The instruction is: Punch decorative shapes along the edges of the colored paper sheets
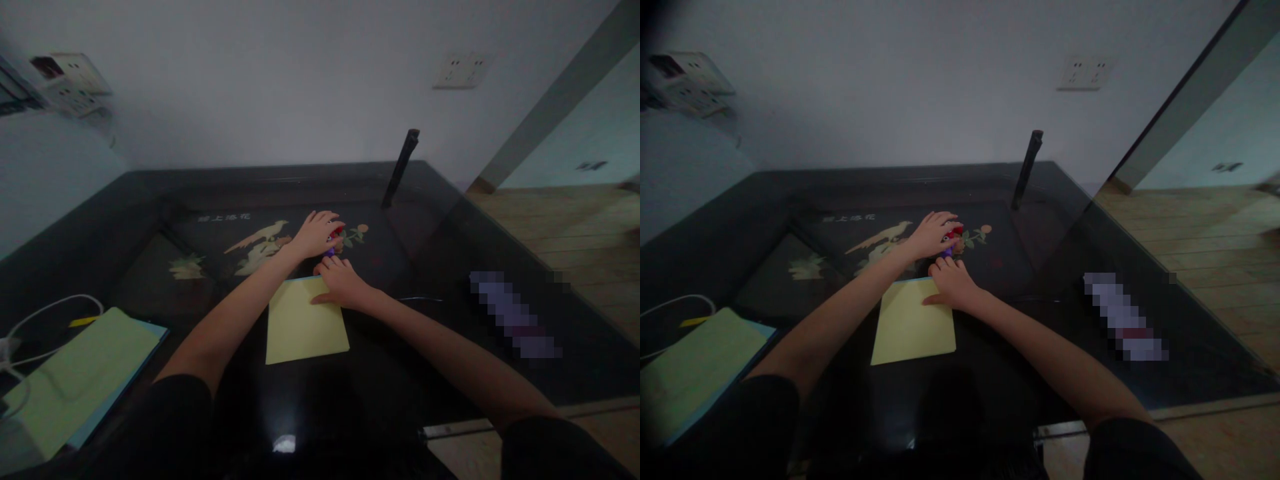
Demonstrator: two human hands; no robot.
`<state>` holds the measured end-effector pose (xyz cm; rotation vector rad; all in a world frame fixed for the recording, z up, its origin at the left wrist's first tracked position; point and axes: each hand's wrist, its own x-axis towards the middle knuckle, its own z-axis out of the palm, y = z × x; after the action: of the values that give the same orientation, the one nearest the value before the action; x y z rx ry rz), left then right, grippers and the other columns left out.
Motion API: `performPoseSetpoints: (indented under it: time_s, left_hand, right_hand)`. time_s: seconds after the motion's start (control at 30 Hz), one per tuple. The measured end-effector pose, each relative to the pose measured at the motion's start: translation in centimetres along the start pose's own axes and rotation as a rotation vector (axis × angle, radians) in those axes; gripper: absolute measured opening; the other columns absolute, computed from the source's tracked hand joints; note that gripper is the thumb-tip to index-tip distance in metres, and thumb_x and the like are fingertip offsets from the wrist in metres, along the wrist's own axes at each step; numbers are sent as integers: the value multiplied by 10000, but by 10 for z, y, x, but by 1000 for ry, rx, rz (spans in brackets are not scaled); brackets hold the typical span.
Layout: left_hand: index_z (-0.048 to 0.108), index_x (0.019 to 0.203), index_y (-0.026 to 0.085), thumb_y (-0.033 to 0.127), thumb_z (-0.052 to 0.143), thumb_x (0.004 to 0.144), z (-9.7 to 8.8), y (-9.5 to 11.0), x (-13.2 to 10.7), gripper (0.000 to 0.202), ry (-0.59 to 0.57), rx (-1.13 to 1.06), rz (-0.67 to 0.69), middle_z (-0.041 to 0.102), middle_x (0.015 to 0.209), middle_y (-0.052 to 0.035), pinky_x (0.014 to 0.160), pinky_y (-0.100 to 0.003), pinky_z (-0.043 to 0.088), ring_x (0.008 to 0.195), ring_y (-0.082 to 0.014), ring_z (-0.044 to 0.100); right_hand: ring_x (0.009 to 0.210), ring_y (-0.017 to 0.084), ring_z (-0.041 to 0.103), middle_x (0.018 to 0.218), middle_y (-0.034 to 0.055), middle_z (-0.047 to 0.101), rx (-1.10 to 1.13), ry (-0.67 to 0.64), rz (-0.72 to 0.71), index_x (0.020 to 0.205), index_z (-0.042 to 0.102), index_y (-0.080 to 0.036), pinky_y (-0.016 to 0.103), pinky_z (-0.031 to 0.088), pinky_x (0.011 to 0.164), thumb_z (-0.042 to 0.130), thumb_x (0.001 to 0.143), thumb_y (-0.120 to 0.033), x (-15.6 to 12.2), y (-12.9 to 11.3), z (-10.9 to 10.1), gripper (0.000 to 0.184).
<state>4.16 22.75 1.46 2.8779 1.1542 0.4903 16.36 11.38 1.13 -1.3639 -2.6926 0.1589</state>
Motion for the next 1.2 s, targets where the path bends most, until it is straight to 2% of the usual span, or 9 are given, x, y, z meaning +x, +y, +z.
performPoseSetpoints:
  time_s: [0.17,0.33,0.43,0.5,0.6,0.67,0.77,0.93,1.2]
  left_hand:
    - [632,1159,216,296,532,873,16,6,23,313,-78,3,-32,551,1339,-107,1085,-580,229,1237,-290,479]
    - [546,1273,221,289,461,928,-7,5,12,361,-20,-28,-31,527,1361,-100,1107,-538,223,1284,-255,440]
    - [440,1350,173,258,336,976,-36,16,-25,398,113,-69,-56,498,1367,-127,1067,-433,343,1265,-207,449]
    - [533,1228,171,212,353,960,-54,31,-66,325,303,-193,2,589,1225,-119,1019,-418,402,1183,-211,512]
    - [569,1136,213,195,441,929,-70,58,-139,243,151,-225,201,648,1088,-69,1040,-449,387,1061,-194,581]
    - [542,1192,224,292,540,900,-71,76,-183,300,-49,-170,145,611,1196,-95,1062,-531,345,1162,-247,534]
    - [472,1298,249,397,666,810,-63,92,-225,546,-202,-105,26,505,1361,-127,1036,-640,324,1307,-340,393]
    - [526,1217,216,278,604,862,-52,94,-241,369,-183,-93,-50,522,1337,-137,1035,-625,346,1298,-314,425]
    - [559,1141,197,194,530,897,-52,82,-239,246,-116,-92,11,572,1263,-132,1013,-538,436,1216,-263,524]
  right_hand:
    - [1042,290,468,1123,132,560,14,-4,27,1074,575,-145,367,343,797,689,706,-591,-2,0,1,589]
    - [1036,288,471,1124,126,564,27,6,19,1060,578,-151,367,341,796,695,696,-596,0,2,4,586]
    - [1047,288,471,1115,124,567,30,21,20,1042,581,-153,360,338,795,695,703,-586,1,3,5,562]
    - [1032,279,478,1103,119,570,31,32,31,1034,580,-153,353,334,788,687,719,-575,1,2,5,538]
    - [999,264,490,1081,109,578,32,42,43,1024,577,-156,346,329,782,677,742,-550,-1,0,5,494]
    - [996,265,493,1079,109,580,30,42,48,1017,576,-157,347,330,784,677,744,-546,-2,-2,5,486]
    - [1010,273,495,1091,114,578,23,34,62,1023,574,-154,355,335,795,680,739,-552,-4,-3,4,500]
    - [1024,284,508,1105,127,587,-7,3,68,1018,589,-142,367,355,804,656,764,-553,0,-4,-1,488]
    - [974,263,564,997,117,647,-41,-39,58,892,668,-155,340,393,734,576,874,-411,14,-5,-17,273]
